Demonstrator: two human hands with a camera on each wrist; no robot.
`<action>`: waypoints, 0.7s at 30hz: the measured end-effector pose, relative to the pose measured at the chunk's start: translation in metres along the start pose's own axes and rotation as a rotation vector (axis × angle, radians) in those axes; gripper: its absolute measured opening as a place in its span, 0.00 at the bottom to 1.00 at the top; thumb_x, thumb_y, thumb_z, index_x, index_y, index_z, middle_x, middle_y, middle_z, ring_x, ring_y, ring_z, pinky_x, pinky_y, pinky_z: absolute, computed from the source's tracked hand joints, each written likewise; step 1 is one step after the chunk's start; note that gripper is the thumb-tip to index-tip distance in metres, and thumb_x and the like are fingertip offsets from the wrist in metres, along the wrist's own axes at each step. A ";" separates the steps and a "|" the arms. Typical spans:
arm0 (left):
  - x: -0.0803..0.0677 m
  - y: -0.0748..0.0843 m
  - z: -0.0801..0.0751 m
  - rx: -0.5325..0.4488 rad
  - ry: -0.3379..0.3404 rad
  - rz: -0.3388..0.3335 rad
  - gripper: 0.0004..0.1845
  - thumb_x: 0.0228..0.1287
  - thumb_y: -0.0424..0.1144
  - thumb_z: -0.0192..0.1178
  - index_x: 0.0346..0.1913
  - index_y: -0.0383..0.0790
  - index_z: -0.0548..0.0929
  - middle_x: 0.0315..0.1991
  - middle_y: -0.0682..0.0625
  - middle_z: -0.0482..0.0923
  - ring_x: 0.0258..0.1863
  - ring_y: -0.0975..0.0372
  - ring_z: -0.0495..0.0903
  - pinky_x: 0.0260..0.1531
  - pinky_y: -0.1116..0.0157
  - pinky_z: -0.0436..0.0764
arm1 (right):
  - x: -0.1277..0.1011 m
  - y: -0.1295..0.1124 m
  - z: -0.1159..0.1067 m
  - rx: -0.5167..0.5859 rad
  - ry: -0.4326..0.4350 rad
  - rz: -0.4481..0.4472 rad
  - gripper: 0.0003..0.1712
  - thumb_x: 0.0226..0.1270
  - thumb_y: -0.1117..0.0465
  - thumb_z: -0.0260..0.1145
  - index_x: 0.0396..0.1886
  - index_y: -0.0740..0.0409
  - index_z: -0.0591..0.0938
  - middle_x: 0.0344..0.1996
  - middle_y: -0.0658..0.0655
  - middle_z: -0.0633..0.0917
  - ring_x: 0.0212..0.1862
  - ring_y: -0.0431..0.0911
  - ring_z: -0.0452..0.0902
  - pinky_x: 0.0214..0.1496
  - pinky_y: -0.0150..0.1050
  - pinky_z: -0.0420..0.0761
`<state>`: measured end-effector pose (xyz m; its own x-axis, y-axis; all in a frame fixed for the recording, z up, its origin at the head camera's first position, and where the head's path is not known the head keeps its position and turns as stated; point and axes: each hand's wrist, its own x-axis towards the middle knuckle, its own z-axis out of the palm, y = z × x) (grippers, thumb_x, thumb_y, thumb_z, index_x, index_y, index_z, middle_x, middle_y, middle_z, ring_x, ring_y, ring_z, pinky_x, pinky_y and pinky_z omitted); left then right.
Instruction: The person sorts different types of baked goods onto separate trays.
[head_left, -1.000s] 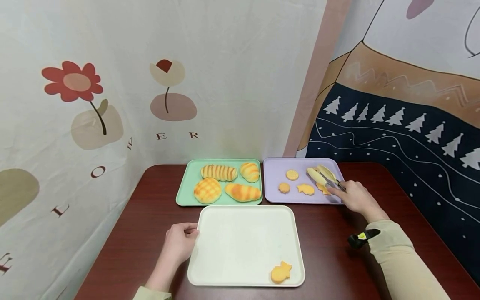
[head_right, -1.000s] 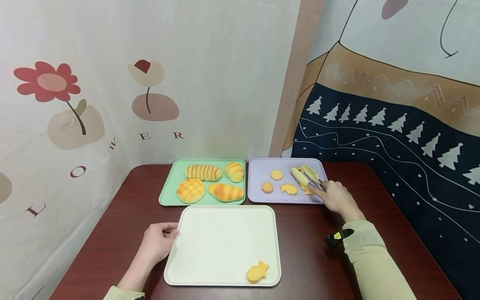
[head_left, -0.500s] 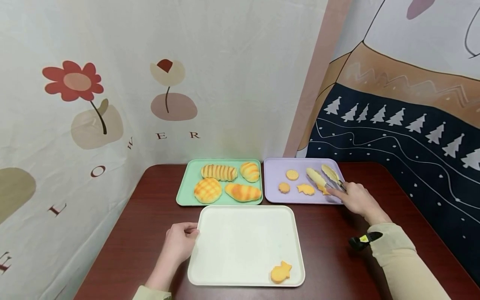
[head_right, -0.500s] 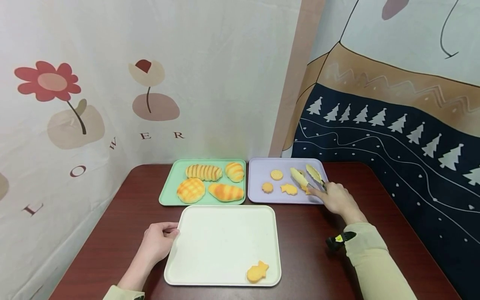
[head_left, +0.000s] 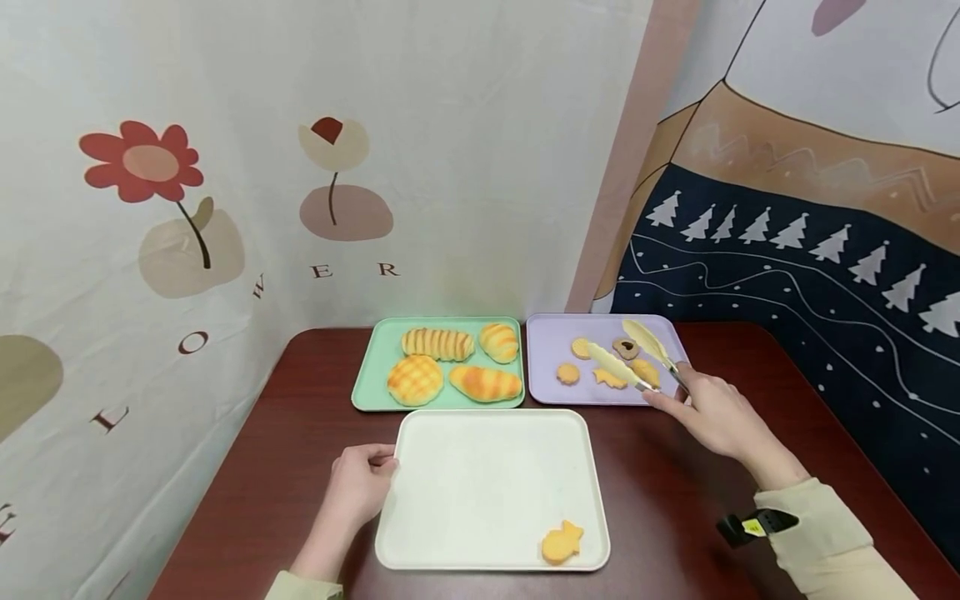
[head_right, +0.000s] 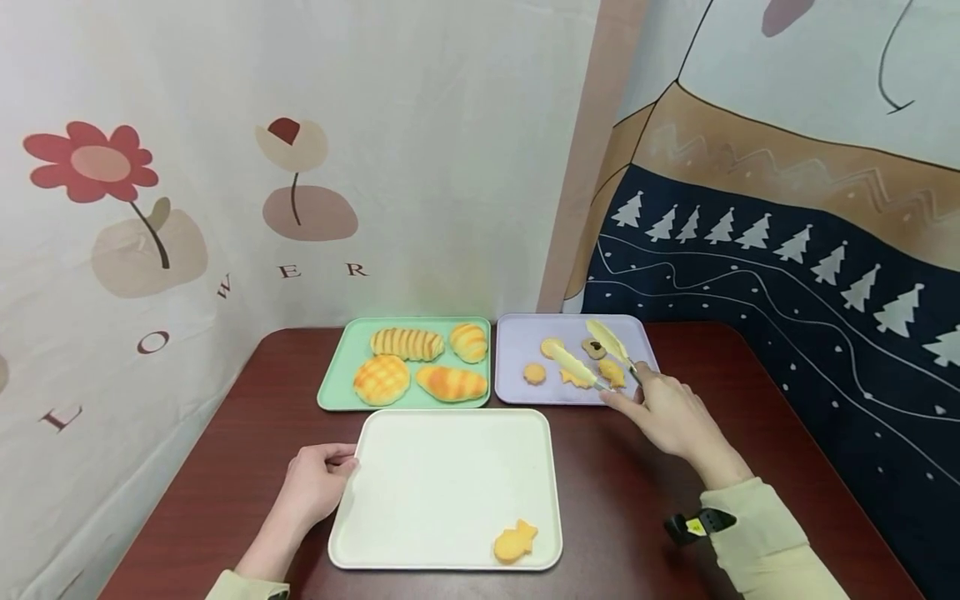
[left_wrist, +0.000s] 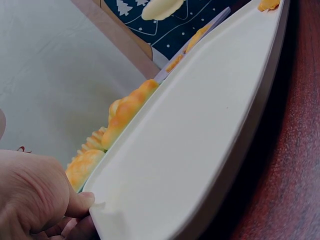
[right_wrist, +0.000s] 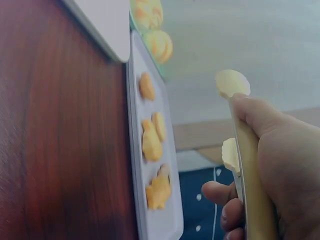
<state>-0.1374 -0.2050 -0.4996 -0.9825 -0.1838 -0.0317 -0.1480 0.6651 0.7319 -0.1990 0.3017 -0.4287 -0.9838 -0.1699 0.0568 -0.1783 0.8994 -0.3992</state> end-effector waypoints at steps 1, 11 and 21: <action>0.000 0.000 0.000 0.000 0.002 0.001 0.11 0.70 0.30 0.66 0.51 0.31 0.90 0.36 0.50 0.88 0.37 0.57 0.86 0.35 0.59 0.84 | -0.003 -0.004 -0.001 -0.004 0.009 -0.008 0.50 0.73 0.28 0.62 0.63 0.74 0.75 0.25 0.53 0.75 0.27 0.45 0.71 0.25 0.40 0.72; 0.001 -0.003 0.001 0.000 0.009 0.017 0.10 0.70 0.30 0.66 0.50 0.31 0.91 0.36 0.50 0.88 0.38 0.56 0.87 0.36 0.58 0.85 | -0.032 -0.035 -0.007 -0.028 0.042 -0.071 0.51 0.71 0.28 0.65 0.66 0.72 0.75 0.26 0.50 0.74 0.25 0.43 0.68 0.21 0.36 0.68; 0.001 -0.003 0.001 0.000 0.010 0.019 0.10 0.71 0.30 0.66 0.51 0.31 0.91 0.36 0.50 0.88 0.38 0.56 0.86 0.36 0.58 0.84 | -0.064 -0.055 -0.002 -0.048 0.038 -0.116 0.43 0.69 0.28 0.67 0.63 0.61 0.78 0.29 0.45 0.76 0.25 0.39 0.68 0.23 0.36 0.70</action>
<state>-0.1379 -0.2063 -0.5025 -0.9839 -0.1783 -0.0115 -0.1297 0.6683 0.7325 -0.1263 0.2637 -0.4083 -0.9563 -0.2594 0.1350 -0.2907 0.8929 -0.3438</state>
